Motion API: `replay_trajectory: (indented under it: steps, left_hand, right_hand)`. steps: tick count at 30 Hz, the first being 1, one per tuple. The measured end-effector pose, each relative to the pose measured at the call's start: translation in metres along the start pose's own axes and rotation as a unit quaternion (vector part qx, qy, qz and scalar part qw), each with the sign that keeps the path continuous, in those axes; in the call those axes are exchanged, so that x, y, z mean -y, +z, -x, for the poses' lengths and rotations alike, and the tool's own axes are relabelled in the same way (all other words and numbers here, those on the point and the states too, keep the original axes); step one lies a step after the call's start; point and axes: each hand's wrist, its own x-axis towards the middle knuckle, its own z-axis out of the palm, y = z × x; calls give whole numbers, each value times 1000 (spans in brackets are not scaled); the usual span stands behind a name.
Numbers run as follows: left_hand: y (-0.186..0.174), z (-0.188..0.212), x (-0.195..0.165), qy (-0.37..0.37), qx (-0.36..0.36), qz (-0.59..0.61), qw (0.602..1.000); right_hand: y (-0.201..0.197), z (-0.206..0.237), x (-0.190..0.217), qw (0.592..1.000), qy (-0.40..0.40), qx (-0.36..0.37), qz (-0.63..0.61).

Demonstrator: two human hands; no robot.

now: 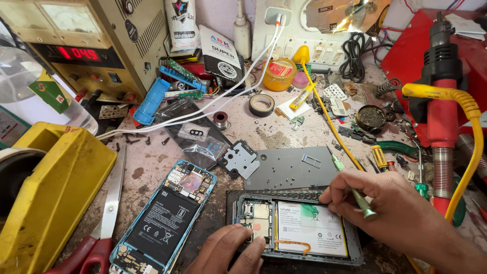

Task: The person reassembles a smartphone by placing the battery and motherboard into the chassis, securing a metal bracket, and closing the device. They then inspect the exterior and use a prying tool to adjust the back cover.

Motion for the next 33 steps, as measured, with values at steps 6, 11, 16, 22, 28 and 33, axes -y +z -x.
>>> replay_trajectory:
  steps: [6, 11, 16, 22, 28, 33]
  left_hand:
    - [2, 3, 1, 5, 12, -20, 1000]
    - [-4, -6, -1, 23, 34, -38, 998]
    - [-32, -35, -15, 48, 32, -3, 998]
    - [-42, -94, -39, -47, 43, 59, 996]
    - [-34, -131, -33, -61, 124, 105, 985]
    - [-28, -140, -33, -61, 179, 110, 976]
  right_hand:
    - [4, 1, -8, 1000, 17, 8, 19]
    - [6, 4, 1, 994, -108, -28, 20]
    - [9, 4, 6, 988, -145, -24, 46]
    - [19, -6, 3, 990, -118, -74, 16]
    - [24, -5, 1, 996, -41, -77, 13]
    - [24, -5, 1, 993, -83, -80, -26]
